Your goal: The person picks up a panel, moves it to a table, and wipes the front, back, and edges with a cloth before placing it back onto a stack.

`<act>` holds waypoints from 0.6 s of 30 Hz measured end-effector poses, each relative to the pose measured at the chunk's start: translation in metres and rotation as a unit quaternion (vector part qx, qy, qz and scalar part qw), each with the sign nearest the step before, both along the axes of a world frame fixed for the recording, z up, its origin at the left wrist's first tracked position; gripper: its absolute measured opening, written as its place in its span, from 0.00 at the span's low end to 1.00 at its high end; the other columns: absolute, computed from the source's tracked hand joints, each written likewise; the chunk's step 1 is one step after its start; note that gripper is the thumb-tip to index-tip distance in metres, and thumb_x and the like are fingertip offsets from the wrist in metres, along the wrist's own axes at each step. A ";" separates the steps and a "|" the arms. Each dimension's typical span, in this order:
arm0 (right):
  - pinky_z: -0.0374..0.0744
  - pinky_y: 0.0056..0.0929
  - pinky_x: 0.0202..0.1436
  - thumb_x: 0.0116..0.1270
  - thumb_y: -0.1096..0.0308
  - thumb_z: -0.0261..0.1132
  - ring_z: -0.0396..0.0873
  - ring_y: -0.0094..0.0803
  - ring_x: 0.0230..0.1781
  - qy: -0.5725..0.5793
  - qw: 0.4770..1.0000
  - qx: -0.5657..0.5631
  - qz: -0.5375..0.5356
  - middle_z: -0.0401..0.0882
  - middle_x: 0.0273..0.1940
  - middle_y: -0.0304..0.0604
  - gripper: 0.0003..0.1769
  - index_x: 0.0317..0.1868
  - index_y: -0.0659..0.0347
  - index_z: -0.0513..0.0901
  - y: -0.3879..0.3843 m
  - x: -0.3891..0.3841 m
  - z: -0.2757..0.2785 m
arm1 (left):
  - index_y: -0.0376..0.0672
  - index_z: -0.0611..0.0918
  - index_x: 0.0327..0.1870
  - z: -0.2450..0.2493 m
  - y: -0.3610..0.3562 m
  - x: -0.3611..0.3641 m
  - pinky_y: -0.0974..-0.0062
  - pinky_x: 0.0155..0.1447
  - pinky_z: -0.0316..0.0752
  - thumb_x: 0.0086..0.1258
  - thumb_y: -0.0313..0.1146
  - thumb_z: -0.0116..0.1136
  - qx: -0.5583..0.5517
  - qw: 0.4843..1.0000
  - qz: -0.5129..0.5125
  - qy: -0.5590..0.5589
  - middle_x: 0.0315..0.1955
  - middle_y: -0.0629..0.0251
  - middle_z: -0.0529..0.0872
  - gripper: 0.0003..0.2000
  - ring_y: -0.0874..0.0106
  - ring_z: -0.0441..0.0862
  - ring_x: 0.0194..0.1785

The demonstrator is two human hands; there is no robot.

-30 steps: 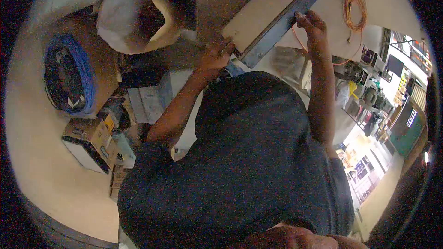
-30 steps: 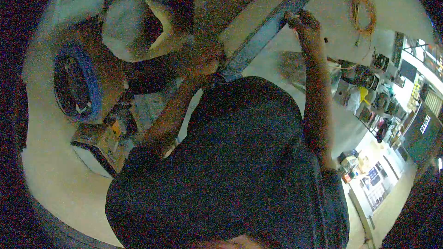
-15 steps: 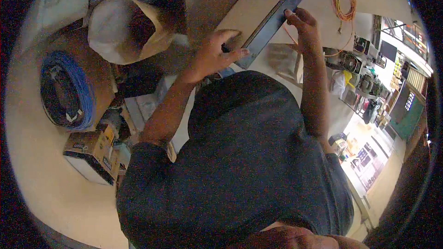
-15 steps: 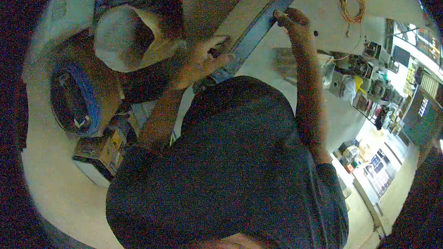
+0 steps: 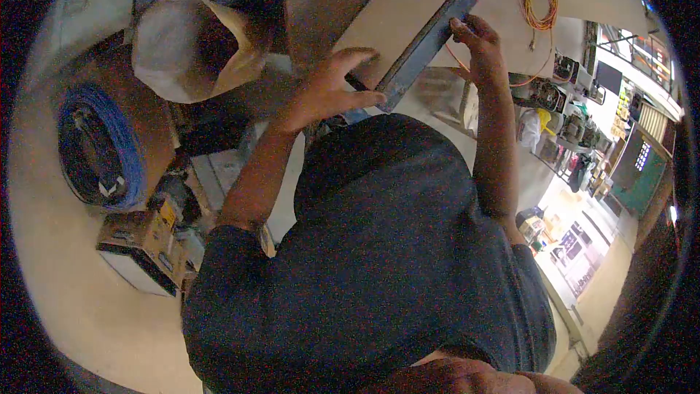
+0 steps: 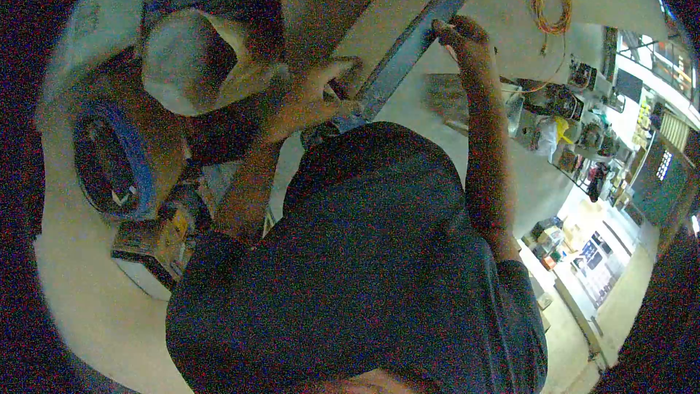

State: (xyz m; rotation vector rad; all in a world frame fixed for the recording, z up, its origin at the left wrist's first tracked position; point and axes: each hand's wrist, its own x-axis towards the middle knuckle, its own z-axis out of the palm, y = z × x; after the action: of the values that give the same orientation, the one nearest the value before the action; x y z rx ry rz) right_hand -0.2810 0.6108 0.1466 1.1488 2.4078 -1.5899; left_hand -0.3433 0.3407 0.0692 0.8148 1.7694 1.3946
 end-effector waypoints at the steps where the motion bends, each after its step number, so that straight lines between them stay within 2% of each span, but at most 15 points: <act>1: 0.71 0.25 0.46 0.60 0.53 0.67 0.75 0.26 0.37 0.003 1.000 0.005 0.006 0.81 0.35 0.40 0.21 0.41 0.65 0.82 0.001 0.001 -0.001 | 0.30 0.75 0.56 -0.004 -0.004 0.001 0.66 0.64 0.67 0.51 0.51 0.71 0.013 1.000 -0.008 0.006 0.55 0.45 0.77 0.37 0.56 0.74 0.61; 4: 0.72 0.27 0.45 0.60 0.54 0.67 0.75 0.27 0.36 -0.001 0.999 -0.003 -0.044 0.81 0.35 0.40 0.19 0.40 0.64 0.82 -0.005 0.001 0.002 | 0.32 0.74 0.58 0.005 -0.012 0.001 0.67 0.67 0.64 0.50 0.50 0.72 -0.020 0.999 -0.018 -0.026 0.57 0.47 0.75 0.38 0.57 0.71 0.63; 7: 0.72 0.27 0.45 0.60 0.54 0.67 0.75 0.28 0.35 -0.006 0.999 0.036 0.006 0.81 0.34 0.40 0.18 0.39 0.63 0.83 0.000 0.001 0.002 | 0.33 0.75 0.58 0.006 -0.013 0.002 0.66 0.66 0.65 0.51 0.49 0.71 -0.033 0.998 -0.005 -0.052 0.56 0.49 0.76 0.36 0.57 0.72 0.62; 9: 0.71 0.27 0.45 0.60 0.55 0.67 0.75 0.28 0.36 -0.011 0.999 0.032 0.004 0.81 0.34 0.40 0.18 0.39 0.63 0.83 0.001 0.002 0.001 | 0.33 0.75 0.57 0.005 -0.012 0.003 0.67 0.66 0.65 0.52 0.48 0.71 0.020 0.999 0.003 -0.037 0.56 0.49 0.77 0.35 0.58 0.73 0.62; 11: 0.71 0.27 0.45 0.60 0.55 0.67 0.75 0.28 0.36 -0.014 0.999 0.029 0.004 0.81 0.34 0.41 0.18 0.39 0.63 0.83 0.006 0.003 -0.003 | 0.33 0.75 0.57 0.014 -0.011 0.001 0.66 0.65 0.66 0.52 0.48 0.70 0.012 0.999 0.000 -0.031 0.55 0.50 0.77 0.35 0.58 0.73 0.61; 13: 0.75 0.38 0.43 0.57 0.52 0.69 0.72 0.28 0.40 -0.008 0.998 0.012 0.056 0.77 0.38 0.39 0.28 0.52 0.63 0.79 0.018 0.008 -0.013 | 0.34 0.75 0.57 0.027 -0.012 -0.003 0.66 0.65 0.66 0.52 0.47 0.70 0.003 1.000 -0.005 -0.024 0.55 0.50 0.78 0.34 0.57 0.74 0.60; 16: 0.74 0.37 0.42 0.57 0.53 0.70 0.72 0.28 0.40 -0.026 0.999 -0.001 0.024 0.76 0.37 0.39 0.27 0.51 0.63 0.80 0.005 0.005 0.003 | 0.35 0.75 0.57 0.035 -0.012 -0.006 0.66 0.64 0.66 0.52 0.46 0.69 -0.032 0.997 -0.014 -0.064 0.53 0.50 0.78 0.33 0.57 0.75 0.58; 18: 0.74 0.35 0.42 0.57 0.53 0.70 0.72 0.28 0.40 -0.027 1.000 -0.014 0.009 0.76 0.36 0.38 0.26 0.50 0.63 0.80 0.003 0.005 0.004 | 0.36 0.76 0.56 0.035 -0.014 -0.007 0.64 0.62 0.68 0.53 0.44 0.67 -0.031 0.999 -0.005 0.004 0.52 0.49 0.79 0.31 0.56 0.77 0.55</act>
State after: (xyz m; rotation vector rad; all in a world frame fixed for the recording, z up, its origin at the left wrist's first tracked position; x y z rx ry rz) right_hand -0.2764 0.6135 0.1511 1.1457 2.3485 -1.5618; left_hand -0.3504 0.3265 0.1043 0.7952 1.8028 1.3241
